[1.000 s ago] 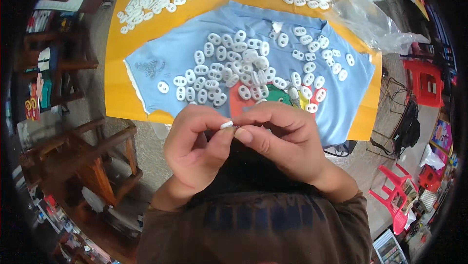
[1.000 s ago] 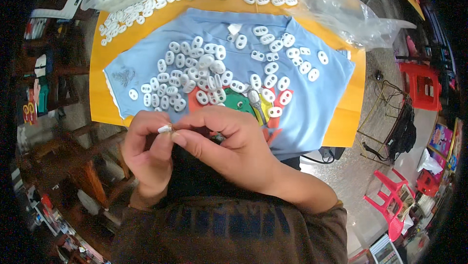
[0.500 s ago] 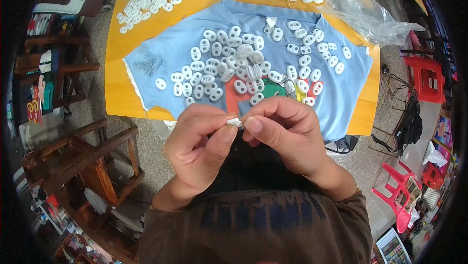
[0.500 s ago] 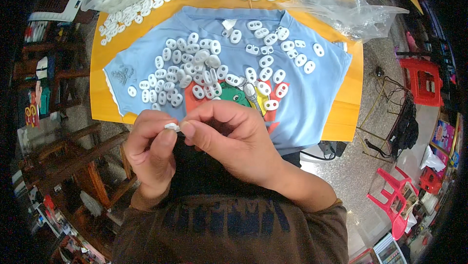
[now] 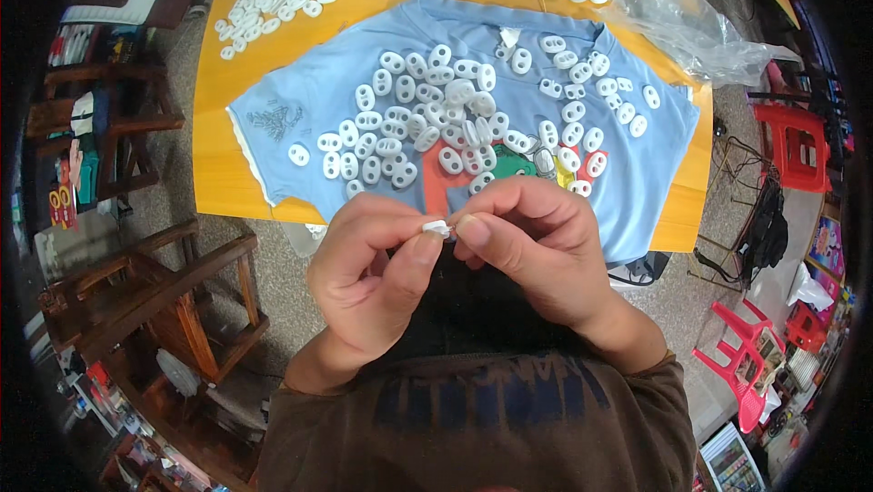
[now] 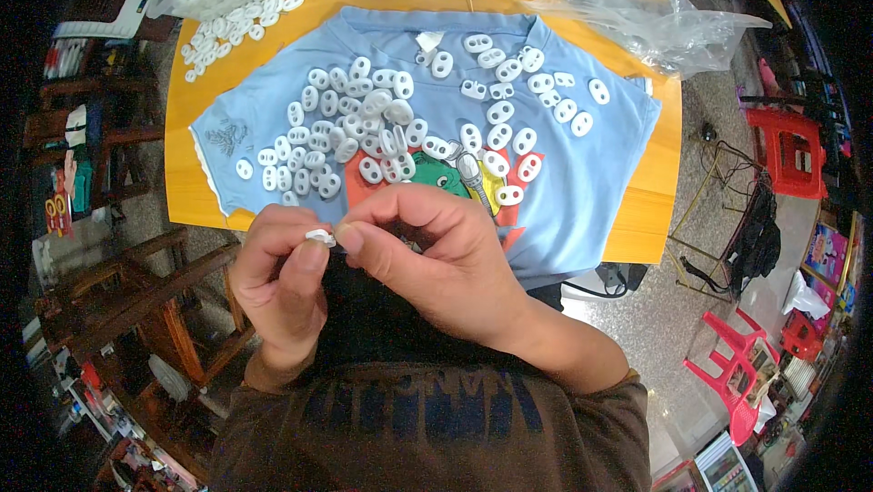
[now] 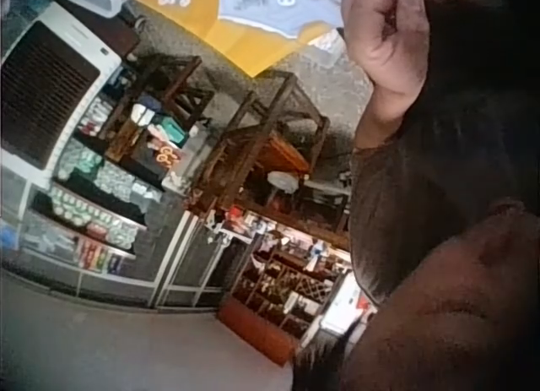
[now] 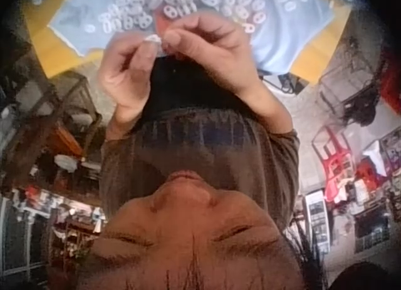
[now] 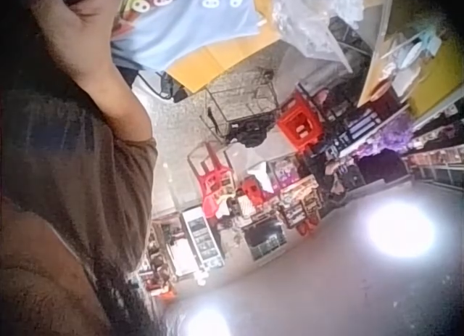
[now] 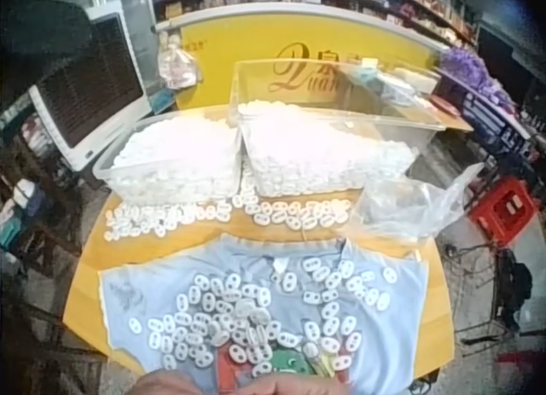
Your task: Assembling small white plastic components by joining two halves together on a table.
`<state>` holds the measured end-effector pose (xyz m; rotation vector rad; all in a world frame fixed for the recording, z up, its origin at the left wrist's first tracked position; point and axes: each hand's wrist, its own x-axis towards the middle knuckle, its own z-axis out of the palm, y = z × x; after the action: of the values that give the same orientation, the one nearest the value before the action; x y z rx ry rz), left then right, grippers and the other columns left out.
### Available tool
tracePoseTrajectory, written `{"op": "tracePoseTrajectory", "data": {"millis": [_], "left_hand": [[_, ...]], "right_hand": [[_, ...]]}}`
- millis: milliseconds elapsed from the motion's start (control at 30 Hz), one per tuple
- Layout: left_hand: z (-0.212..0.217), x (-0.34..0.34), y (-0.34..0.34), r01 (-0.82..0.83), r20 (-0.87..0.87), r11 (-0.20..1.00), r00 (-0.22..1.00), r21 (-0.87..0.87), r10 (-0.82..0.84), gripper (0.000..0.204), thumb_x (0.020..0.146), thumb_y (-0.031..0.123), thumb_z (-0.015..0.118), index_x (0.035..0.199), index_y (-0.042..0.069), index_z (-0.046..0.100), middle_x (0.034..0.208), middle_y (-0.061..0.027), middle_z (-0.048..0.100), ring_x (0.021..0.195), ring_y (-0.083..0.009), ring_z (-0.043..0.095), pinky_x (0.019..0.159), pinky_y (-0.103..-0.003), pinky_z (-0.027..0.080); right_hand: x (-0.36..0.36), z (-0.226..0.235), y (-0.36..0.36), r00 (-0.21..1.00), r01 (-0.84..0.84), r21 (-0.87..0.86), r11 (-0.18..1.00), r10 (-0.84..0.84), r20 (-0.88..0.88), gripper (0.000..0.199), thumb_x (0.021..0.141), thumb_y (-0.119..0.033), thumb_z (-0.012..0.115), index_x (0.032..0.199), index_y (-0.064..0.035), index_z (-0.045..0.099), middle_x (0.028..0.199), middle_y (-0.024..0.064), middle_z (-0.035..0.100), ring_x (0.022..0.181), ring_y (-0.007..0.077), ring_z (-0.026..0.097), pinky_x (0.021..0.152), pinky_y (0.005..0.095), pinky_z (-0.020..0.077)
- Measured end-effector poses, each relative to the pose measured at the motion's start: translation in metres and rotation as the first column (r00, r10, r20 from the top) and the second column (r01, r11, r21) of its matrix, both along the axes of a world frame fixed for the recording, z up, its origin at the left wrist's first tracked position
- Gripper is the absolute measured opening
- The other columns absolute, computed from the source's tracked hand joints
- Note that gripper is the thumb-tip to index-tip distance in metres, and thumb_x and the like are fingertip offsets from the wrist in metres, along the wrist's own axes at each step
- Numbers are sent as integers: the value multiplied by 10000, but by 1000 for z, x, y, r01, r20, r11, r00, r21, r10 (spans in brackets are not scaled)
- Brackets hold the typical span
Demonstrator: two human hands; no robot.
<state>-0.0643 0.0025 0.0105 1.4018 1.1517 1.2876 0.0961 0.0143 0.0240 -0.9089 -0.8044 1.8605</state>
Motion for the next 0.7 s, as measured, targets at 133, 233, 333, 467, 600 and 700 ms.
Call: {"op": "tracePoseTrajectory", "data": {"millis": [133,233,333,467,600,700], "left_hand": [[1,1,1,-6,-23,1000,1000,12,6,66,763,-4,632,826,0,611,765,-65,567,621,-108,485,531,-201,366],[0,2,2,2,-112,998,994,69,6,77,763,0,636,838,-4,621,755,-65,570,621,-121,497,542,-212,382],[2,3,2,25,-146,999,989,25,-21,94,757,3,644,848,-7,627,738,-69,572,625,-137,510,550,-228,395],[1,4,2,35,-162,999,986,40,-28,106,744,-6,648,848,-7,629,728,-71,573,623,-156,515,557,-247,403],[7,7,4,52,-327,998,944,33,-38,85,739,-20,635,823,-7,628,716,-81,564,638,-183,519,578,-265,404],[7,5,3,71,-301,996,950,-46,-82,48,761,-7,615,808,-13,610,725,-81,543,658,-173,499,592,-253,384]], "right_hand": [[1,-4,0,996,5,75,997,-11,86,78,841,-79,591,844,-1,592,746,-19,569,674,31,482,594,184,396],[0,-6,-1,986,46,145,988,-68,152,64,828,-65,593,817,-2,592,716,3,568,641,53,488,565,201,391],[5,-8,3,963,-2,284,959,-75,261,51,817,-57,593,809,-6,594,697,38,565,616,94,504,550,225,393],[10,-8,5,941,-41,348,937,-81,330,53,812,-59,588,813,-6,593,689,64,562,607,138,520,545,248,400],[16,-14,9,920,-102,479,872,-100,379,45,802,-11,579,833,-11,611,722,72,591,644,167,558,567,264,406],[16,-21,8,923,-87,549,831,-141,359,57,792,-14,580,837,-15,617,706,82,584,628,205,566,543,286,408]]}}
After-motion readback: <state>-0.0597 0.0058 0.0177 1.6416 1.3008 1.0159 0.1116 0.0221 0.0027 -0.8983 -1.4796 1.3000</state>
